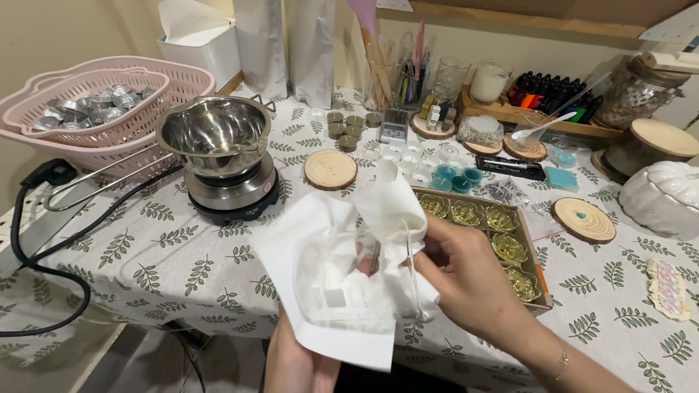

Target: The person pours melted yellow wax from a metal pot into a tray of flower-shaped molds. They then use a paper towel to wipe the inside of a glass measuring cup, cleaning off residual wax.

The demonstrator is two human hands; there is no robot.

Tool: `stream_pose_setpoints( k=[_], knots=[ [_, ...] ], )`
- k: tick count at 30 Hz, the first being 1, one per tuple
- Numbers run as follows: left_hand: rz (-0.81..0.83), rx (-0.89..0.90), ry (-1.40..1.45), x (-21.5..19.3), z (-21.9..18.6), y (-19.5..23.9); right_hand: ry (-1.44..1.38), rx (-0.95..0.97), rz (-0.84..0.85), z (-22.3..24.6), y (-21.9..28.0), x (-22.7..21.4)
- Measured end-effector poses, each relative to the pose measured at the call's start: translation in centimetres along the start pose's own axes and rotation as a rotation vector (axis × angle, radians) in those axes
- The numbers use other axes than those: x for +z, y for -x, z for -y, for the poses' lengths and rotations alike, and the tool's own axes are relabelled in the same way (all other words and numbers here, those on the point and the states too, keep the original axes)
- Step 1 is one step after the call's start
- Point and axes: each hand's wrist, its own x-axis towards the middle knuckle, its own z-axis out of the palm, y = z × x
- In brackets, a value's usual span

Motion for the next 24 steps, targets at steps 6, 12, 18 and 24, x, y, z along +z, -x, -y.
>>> stream_pose_setpoints(
  k=[6, 12, 18, 24],
  knots=[
    [0.224, 0.009, -0.076, -2.1, 0.7, -2.0, 0.206, -0.269, 0.031, 1.8, -0.2, -0.7],
    [0.355, -0.338, -0.01, -3.8, 0.8, -1.6, 0.273, -0.479, 0.136, 2.5, -1.0, -1.4],
    [0.212, -0.652, 0.072, -5.4, 0.4, -1.3, 0.362, -0.861, 0.181, 3.8, -1.1, -2.0],
    [0.465, -0.351, 0.085, -6.5, 2.5, -1.0, 0.381, -0.842, 0.188, 3.4, -2.1, -2.0]
  ],
)
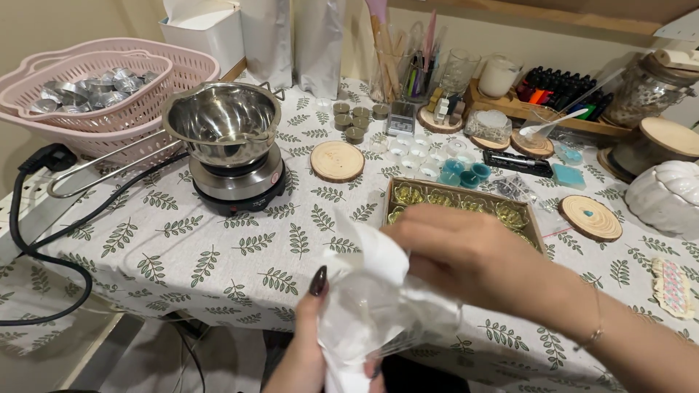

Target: The person pours melted yellow wax from a metal pot into a tray of flower-shaped molds. They then use a paper towel to wipe the inside of a glass measuring cup, cleaning off residual wax.

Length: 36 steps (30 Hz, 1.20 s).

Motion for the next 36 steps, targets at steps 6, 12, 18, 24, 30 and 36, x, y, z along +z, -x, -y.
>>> stream_pose_setpoints(
  k=[6, 12, 18, 24, 30, 36],
  knots=[
    [-0.269, 0.279, -0.417, 0.7, -0.5, -0.6, -0.057, 0.423, 0.104, -1.7, 0.8, -0.4],
    [-0.524, 0.331, -0.068, 3.0, 1.1, -1.4, -0.043, 0.646, -0.082, -0.5, 3.3, 1.0],
    [-0.588, 0.534, -0.016, 3.2, 6.3, -3.3, -0.699, 0.889, -0.347, 0.3, 7.2, 1.6],
    [-0.45, 0.861, -0.663, 5.4, 8.1, -4.2, -1.044, 1.074, -0.496, 0.3, 10.7, 0.8],
    [-0.134, 1.332, -1.46, 7.2, 6.5, -6.9, -0.912, 1.269, -0.61, 0.0, 15.1, -0.9],
    [0.25, 1.157, -1.501, 11.0, 11.8, -7.4, -0.664, 1.309, -0.767, -0.8, 21.3, -4.0]
  ],
)
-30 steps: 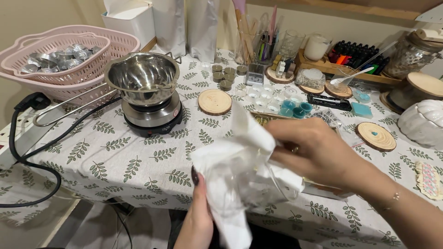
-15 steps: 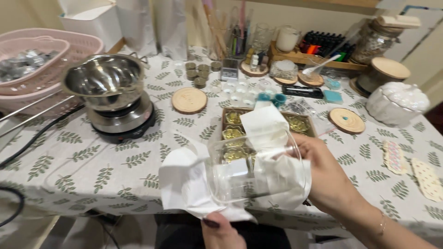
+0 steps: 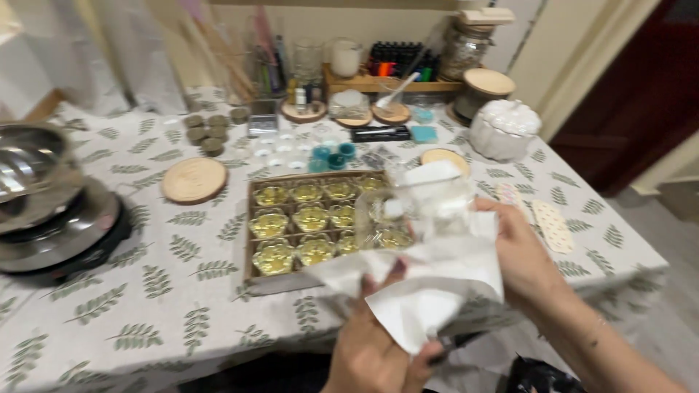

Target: The person pours melted yellow wax from a metal pot into a tray of flower-shaped molds. They then use a paper towel to wipe the inside of a glass measuring cup, cleaning off residual wax.

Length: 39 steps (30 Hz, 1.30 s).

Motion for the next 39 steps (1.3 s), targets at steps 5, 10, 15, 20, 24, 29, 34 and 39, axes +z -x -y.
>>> stream_pose_setpoints(
  k=[5, 10, 15, 20, 24, 29, 34, 39],
  knots=[
    [0.149, -0.549, 0.424, 3.1, -1.3, 0.8, 0.281, 0.001, -0.233, 0.7, 0.4, -8.0],
    [0.823, -0.922, 0.134, 4.6, -1.2, 1.0, 0.759, -0.113, -0.161, 2.0, -0.3, -12.3],
    [0.461, -1.166, 0.933, 7.1, -2.4, 0.5, 1.202, -0.019, -0.086, 1.9, -2.0, -12.4],
    [0.418, -1.174, 1.008, 7.3, -0.6, 1.9, 1.255, -0.003, -0.018, 1.7, -3.3, -11.4],
    [0.464, -1.109, 0.882, 6.9, 0.9, 3.6, 1.167, 0.01, -0.033, 2.0, -3.3, -10.6],
    [0.698, -0.924, 0.548, 6.7, 1.5, 3.7, 1.094, 0.075, -0.074, 2.1, -2.3, -11.0],
    [0.615, -0.823, 0.366, 6.0, 1.2, 2.8, 0.934, -0.228, -0.104, 1.3, -1.9, -11.6],
    [0.362, -0.396, 0.122, 6.9, 0.2, 2.9, 0.889, -0.291, -0.254, 1.5, -1.1, -12.0]
  ],
)
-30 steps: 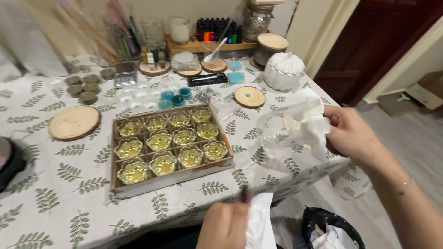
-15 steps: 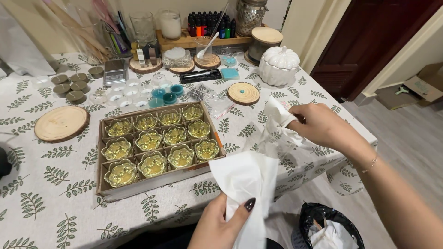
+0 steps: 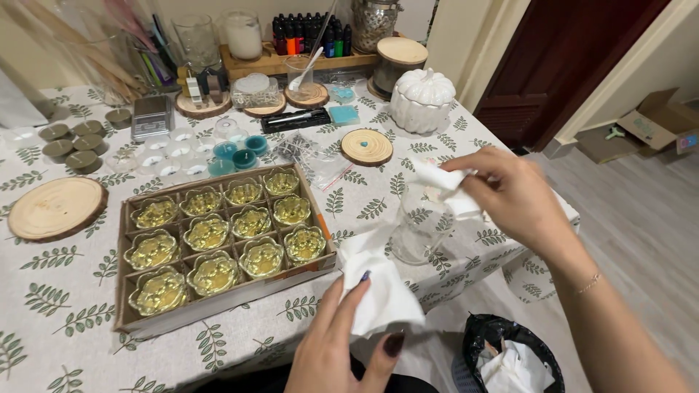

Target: The person pours melted yellow wax from a metal pot into a tray of flower-shaped molds. They then use a paper towel to wipe the inside of a glass measuring cup, cleaning off residual wax.

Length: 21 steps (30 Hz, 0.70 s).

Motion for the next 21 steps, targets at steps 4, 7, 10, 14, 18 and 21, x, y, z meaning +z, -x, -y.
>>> stream_pose_setpoints(
  k=[4, 7, 10, 14, 18, 21],
  knots=[
    [-0.005, -0.159, -0.207, 2.1, -0.4, -1.1, 0.064, -0.093, -0.156, 0.4, 1.0, -1.3],
    [0.026, -0.143, -0.462, 2.9, -1.0, -3.5, 0.189, -0.166, -0.192, 0.9, 1.7, -1.3],
    [0.051, -0.073, -0.515, 3.3, -2.2, -6.2, 0.228, -0.295, -0.09, 1.3, 2.4, -0.6],
    [0.078, -0.159, -0.021, 2.9, -3.8, -7.7, 0.238, -0.567, 0.093, 1.7, 3.0, 0.3],
    [0.127, -0.331, 0.138, 3.2, -4.4, -8.4, 0.108, -0.418, 0.263, 1.9, 3.2, -0.3],
    [0.056, -0.29, 0.207, 3.6, -4.5, -8.3, 0.077, -0.396, 0.318, 2.2, 3.2, 0.1]
  ],
)
